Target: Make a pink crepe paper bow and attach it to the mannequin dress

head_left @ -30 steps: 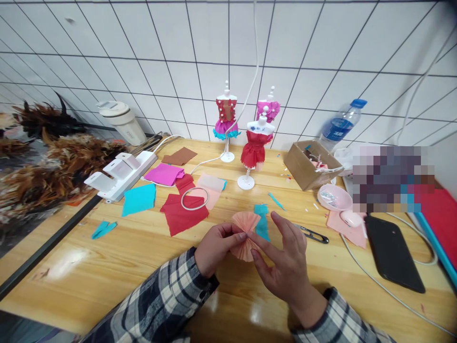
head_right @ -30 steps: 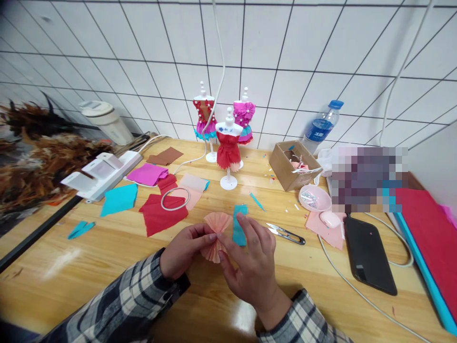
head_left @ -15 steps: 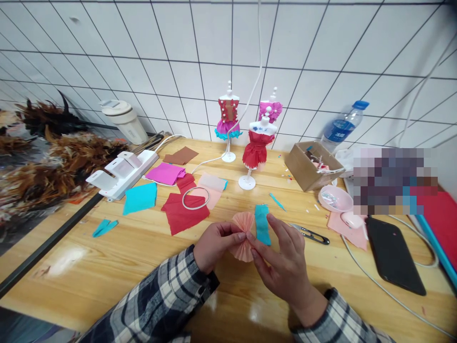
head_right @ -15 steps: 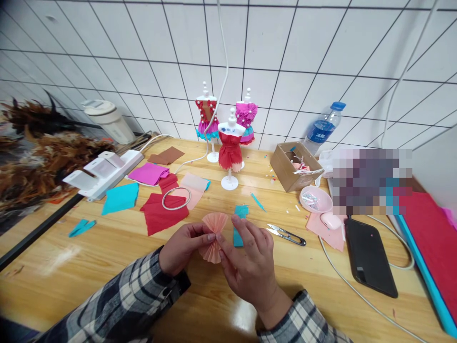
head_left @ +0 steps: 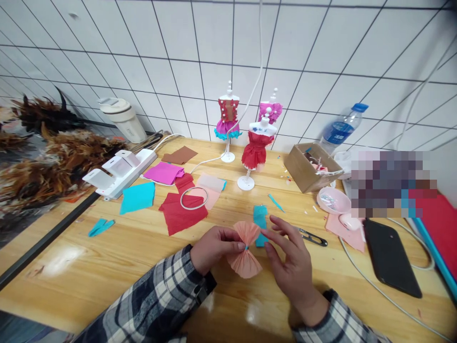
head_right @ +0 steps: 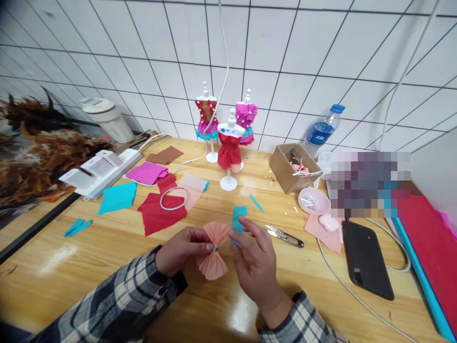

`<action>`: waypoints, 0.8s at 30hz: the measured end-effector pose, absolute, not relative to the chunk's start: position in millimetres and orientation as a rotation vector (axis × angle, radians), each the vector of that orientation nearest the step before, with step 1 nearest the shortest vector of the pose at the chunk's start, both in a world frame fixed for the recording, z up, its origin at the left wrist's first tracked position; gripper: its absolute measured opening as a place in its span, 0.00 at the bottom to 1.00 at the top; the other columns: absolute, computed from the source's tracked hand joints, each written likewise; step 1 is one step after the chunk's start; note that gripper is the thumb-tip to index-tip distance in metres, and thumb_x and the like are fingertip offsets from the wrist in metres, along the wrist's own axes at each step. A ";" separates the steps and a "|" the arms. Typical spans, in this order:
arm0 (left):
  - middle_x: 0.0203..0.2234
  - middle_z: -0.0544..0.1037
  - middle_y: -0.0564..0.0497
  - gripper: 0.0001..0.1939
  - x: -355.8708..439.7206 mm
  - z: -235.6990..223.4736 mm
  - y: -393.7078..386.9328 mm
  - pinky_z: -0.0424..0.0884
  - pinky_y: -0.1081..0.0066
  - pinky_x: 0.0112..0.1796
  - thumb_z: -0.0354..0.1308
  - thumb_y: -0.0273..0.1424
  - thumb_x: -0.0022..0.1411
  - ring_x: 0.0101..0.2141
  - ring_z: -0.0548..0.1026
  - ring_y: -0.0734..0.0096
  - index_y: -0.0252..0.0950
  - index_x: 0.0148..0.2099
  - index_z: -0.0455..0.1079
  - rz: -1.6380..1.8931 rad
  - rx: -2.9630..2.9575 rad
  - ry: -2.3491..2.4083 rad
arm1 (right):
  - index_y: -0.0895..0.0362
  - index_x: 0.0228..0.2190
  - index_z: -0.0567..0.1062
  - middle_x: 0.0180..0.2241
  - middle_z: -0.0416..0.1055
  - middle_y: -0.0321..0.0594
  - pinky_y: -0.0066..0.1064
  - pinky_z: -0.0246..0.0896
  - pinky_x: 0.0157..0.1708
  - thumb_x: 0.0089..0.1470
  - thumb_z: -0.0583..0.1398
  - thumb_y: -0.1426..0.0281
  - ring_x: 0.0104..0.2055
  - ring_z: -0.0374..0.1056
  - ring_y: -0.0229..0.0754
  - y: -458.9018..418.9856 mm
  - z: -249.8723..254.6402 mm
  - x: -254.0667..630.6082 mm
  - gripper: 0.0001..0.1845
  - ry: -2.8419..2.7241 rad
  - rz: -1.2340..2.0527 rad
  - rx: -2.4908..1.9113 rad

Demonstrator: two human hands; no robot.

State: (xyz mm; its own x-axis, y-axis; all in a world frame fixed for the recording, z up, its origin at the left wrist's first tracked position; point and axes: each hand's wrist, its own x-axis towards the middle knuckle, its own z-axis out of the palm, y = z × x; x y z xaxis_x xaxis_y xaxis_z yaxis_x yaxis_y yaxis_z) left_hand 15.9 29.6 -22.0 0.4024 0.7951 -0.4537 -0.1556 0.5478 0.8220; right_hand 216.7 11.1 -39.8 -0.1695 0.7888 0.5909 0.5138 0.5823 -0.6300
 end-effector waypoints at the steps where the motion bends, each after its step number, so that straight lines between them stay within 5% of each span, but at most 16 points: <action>1: 0.18 0.72 0.54 0.13 15.8 -21.0 29.5 0.57 0.75 0.28 0.72 0.36 0.41 0.23 0.64 0.78 0.31 0.24 0.78 0.650 0.768 0.955 | 0.49 0.50 0.70 0.56 0.63 0.45 0.47 0.60 0.50 0.55 0.57 0.80 0.54 0.62 0.48 13.4 -40.0 219.0 0.23 -1.873 0.323 -1.042; 7: 0.16 0.72 0.53 0.14 13.1 -19.9 26.8 0.55 0.75 0.23 0.73 0.37 0.40 0.19 0.62 0.79 0.31 0.28 0.80 0.450 0.674 0.855 | 0.48 0.35 0.77 0.66 0.45 0.32 0.54 0.42 0.60 0.52 0.61 0.77 0.67 0.40 0.57 20.6 -37.5 226.0 0.12 -2.046 0.380 -0.920; 10: 0.20 0.75 0.49 0.19 7.5 -22.0 29.2 0.60 0.75 0.24 0.70 0.42 0.45 0.20 0.66 0.76 0.31 0.33 0.81 0.402 0.640 0.872 | 0.49 0.30 0.78 0.60 0.59 0.37 0.49 0.48 0.58 0.52 0.63 0.72 0.62 0.52 0.55 21.5 -34.6 226.4 0.05 -2.005 0.577 -0.928; 12: 0.26 0.78 0.46 0.24 3.9 -22.9 32.5 0.64 0.73 0.26 0.65 0.48 0.50 0.24 0.71 0.71 0.32 0.39 0.80 0.501 0.640 0.939 | 0.52 0.30 0.77 0.46 0.73 0.42 0.43 0.58 0.49 0.53 0.62 0.70 0.50 0.66 0.49 22.5 -35.4 225.1 0.03 -1.927 0.793 -1.056; 15: 0.37 0.79 0.44 0.30 2.8 -22.2 37.0 0.68 0.70 0.33 0.66 0.51 0.47 0.35 0.74 0.62 0.35 0.46 0.77 0.735 0.786 0.968 | 0.55 0.30 0.75 0.27 0.75 0.39 0.32 0.62 0.31 0.54 0.61 0.64 0.30 0.69 0.42 23.9 -41.4 220.7 0.07 -1.625 1.192 -1.306; 20: 0.24 0.74 0.52 0.18 11.4 -17.4 37.9 0.64 0.73 0.31 0.66 0.44 0.52 0.27 0.68 0.72 0.32 0.32 0.75 0.764 1.112 1.003 | 0.57 0.31 0.73 0.27 0.75 0.38 0.27 0.57 0.27 0.51 0.63 0.62 0.28 0.66 0.38 23.1 -48.3 213.2 0.11 -1.363 1.475 -1.293; 24: 0.19 0.69 0.55 0.20 13.0 -15.9 36.6 0.60 0.75 0.26 0.61 0.46 0.55 0.23 0.64 0.75 0.32 0.27 0.71 0.803 1.156 1.149 | 0.57 0.38 0.75 0.33 0.77 0.40 0.26 0.57 0.26 0.50 0.64 0.59 0.29 0.66 0.38 21.2 -46.0 209.3 0.17 -1.266 1.515 -1.255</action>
